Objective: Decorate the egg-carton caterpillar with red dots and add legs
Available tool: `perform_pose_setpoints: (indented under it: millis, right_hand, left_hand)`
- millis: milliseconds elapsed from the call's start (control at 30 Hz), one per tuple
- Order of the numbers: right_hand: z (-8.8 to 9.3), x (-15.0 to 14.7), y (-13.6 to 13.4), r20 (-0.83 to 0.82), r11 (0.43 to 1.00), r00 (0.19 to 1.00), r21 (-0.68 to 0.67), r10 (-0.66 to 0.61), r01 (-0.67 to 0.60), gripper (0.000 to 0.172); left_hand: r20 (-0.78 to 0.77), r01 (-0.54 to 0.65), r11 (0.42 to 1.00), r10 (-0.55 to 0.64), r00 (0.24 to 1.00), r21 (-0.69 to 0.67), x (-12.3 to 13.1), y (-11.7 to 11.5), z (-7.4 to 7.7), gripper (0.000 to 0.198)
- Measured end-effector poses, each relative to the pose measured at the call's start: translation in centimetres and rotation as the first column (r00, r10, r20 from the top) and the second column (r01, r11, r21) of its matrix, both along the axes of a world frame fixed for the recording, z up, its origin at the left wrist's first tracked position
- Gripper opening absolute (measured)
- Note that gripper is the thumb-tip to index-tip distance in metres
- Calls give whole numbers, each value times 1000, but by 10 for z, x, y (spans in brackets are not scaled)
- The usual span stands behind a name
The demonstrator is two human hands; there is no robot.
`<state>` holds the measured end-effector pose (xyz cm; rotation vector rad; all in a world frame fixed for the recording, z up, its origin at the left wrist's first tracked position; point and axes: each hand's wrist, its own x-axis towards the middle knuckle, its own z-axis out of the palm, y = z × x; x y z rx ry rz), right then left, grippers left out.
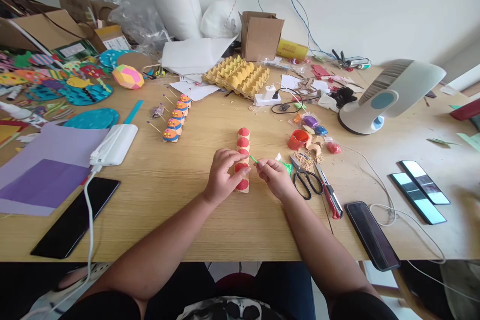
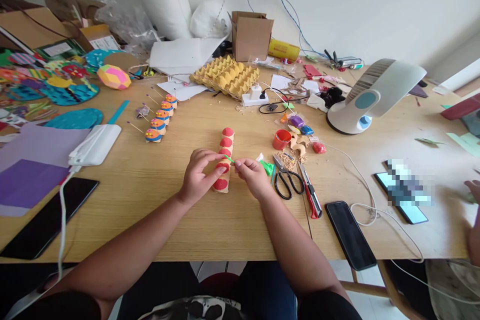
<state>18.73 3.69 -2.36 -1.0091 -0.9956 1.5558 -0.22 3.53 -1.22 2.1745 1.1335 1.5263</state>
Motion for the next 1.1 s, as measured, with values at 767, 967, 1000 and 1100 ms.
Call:
perform_pose_setpoints:
  millis: [767, 967, 1000, 1100]
  right_hand:
    - [-3, 1, 1, 91, 996, 996, 91, 6, -14, 45]
    - [-5, 0, 2, 60, 996, 998, 85, -17, 12, 46]
    - [-5, 0, 2, 59, 997, 998, 82, -21, 16, 46]
    - [-4, -1, 2, 57, 997, 998, 74, -23, 19, 46]
  left_hand:
    - [-34, 69, 996, -72, 997, -62, 0, 3, -6, 25]
    - [-76, 43, 999, -45, 996, -25, 0, 5, -9, 18]
    - [-85, 43, 999, -44, 995, -19, 0, 5, -9, 19]
    - [-118, 40, 999, -40, 992, -4, 0, 5, -9, 22]
